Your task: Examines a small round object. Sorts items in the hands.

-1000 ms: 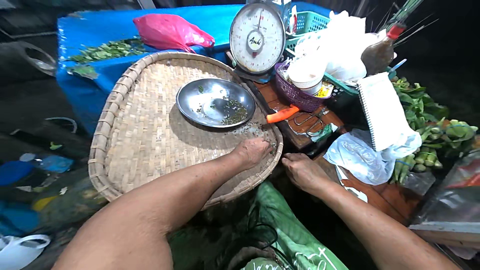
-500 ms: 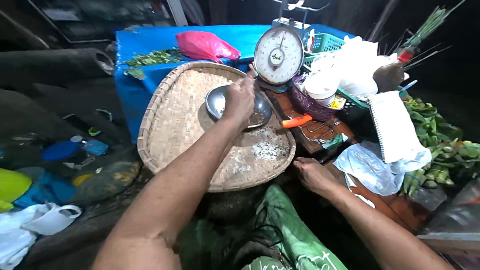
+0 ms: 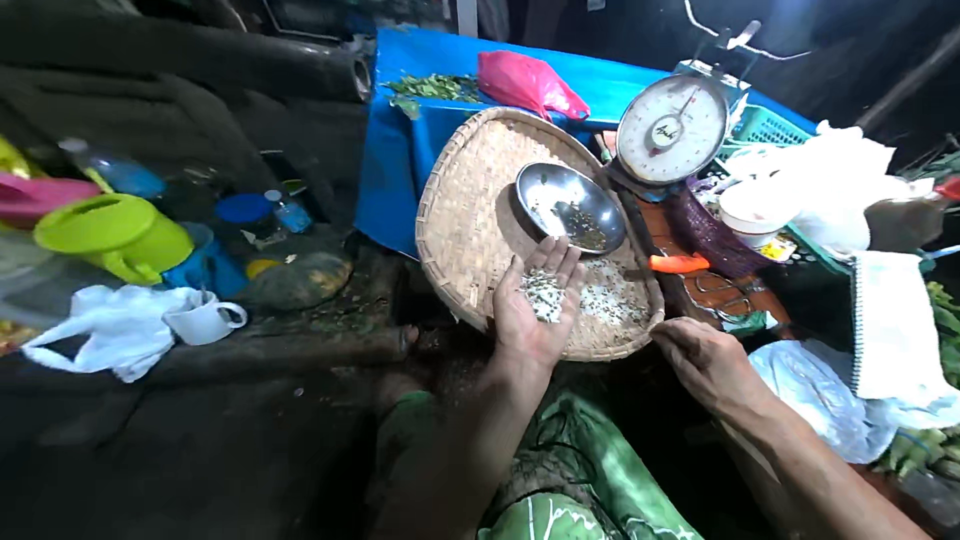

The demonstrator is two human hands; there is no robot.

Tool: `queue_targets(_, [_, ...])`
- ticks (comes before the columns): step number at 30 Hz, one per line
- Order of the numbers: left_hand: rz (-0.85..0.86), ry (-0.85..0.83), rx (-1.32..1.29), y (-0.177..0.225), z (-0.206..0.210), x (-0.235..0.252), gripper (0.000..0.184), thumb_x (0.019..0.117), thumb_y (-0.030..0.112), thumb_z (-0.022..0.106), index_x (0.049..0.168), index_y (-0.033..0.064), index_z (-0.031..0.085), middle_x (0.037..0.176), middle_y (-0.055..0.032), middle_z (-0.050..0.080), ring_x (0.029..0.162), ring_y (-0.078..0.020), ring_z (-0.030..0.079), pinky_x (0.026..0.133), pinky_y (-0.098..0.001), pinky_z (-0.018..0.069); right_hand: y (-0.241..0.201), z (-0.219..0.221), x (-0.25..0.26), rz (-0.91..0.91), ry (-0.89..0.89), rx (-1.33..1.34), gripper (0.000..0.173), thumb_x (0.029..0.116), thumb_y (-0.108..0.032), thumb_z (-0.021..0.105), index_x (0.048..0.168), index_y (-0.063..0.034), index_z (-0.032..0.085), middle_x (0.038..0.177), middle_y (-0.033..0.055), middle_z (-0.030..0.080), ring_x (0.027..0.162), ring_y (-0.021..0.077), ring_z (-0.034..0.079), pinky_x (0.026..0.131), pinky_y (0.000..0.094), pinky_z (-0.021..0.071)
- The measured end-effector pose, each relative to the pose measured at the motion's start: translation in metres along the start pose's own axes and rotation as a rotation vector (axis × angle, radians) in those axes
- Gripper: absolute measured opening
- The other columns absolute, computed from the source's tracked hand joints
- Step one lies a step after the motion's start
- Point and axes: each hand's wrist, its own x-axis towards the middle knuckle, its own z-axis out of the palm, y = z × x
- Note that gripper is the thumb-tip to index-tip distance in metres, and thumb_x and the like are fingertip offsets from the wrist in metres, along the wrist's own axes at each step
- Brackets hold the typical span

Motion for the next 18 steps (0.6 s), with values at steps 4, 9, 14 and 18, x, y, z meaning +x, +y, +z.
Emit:
queue_targets(4, [-0.064,-0.059,-0.018,-0.003,-0.006,-0.002,0.066,0.1081,0.050,0.015,0.136,0.0053,0.054,0.135,-0.0116,0.062,0.126,-0.0258,0.060,0.105,-0.0436,0.0490,-0.041,-0.023,0.034,-0.148,0.005,-0.007,0.028,0.1031,-0.021,0.051,0.104,-0.0072,0.075,0.099,0.0091,0.075,0.098,0.0215,0.071,0.090,0.0378,0.0554])
queue_targets(9, [-0.083,-0.132,-0.010,-0.005,-0.013,-0.004,0.064,0.1082,0.045,0.013,0.134,0.0070,0.057,0.128,-0.0098,0.066,0.118,-0.0215,0.064,0.096,-0.0366,0.0532,-0.073,0.002,0.067,-0.215,0.094,0.202,0.023,0.1010,-0.021,0.058,0.106,-0.0057,0.076,0.125,0.0109,0.070,0.124,0.0218,0.062,0.106,0.0412,0.0503])
queue_targets(14, [-0.086,0.081,0.037,-0.005,-0.003,-0.014,0.041,0.1069,0.038,0.034,0.113,0.0097,0.063,0.101,-0.0102,0.069,0.095,-0.0208,0.069,0.082,-0.0378,0.0581,-0.086,0.058,0.073,-0.198,0.145,0.417,0.024,0.1013,-0.028,0.060,0.108,-0.0149,0.079,0.146,0.0144,0.058,0.149,0.0368,0.036,0.121,0.0671,0.0200])
queue_targets(18, [-0.162,0.129,-0.001,-0.010,0.001,-0.022,0.033,0.1065,0.034,0.038,0.119,0.0099,0.056,0.108,-0.0109,0.064,0.104,-0.0223,0.065,0.090,-0.0403,0.0548,-0.079,0.057,0.069,-0.111,0.181,0.496,0.023,0.1004,-0.026,0.062,0.108,-0.0135,0.080,0.146,0.0158,0.058,0.149,0.0388,0.035,0.121,0.0695,0.0166])
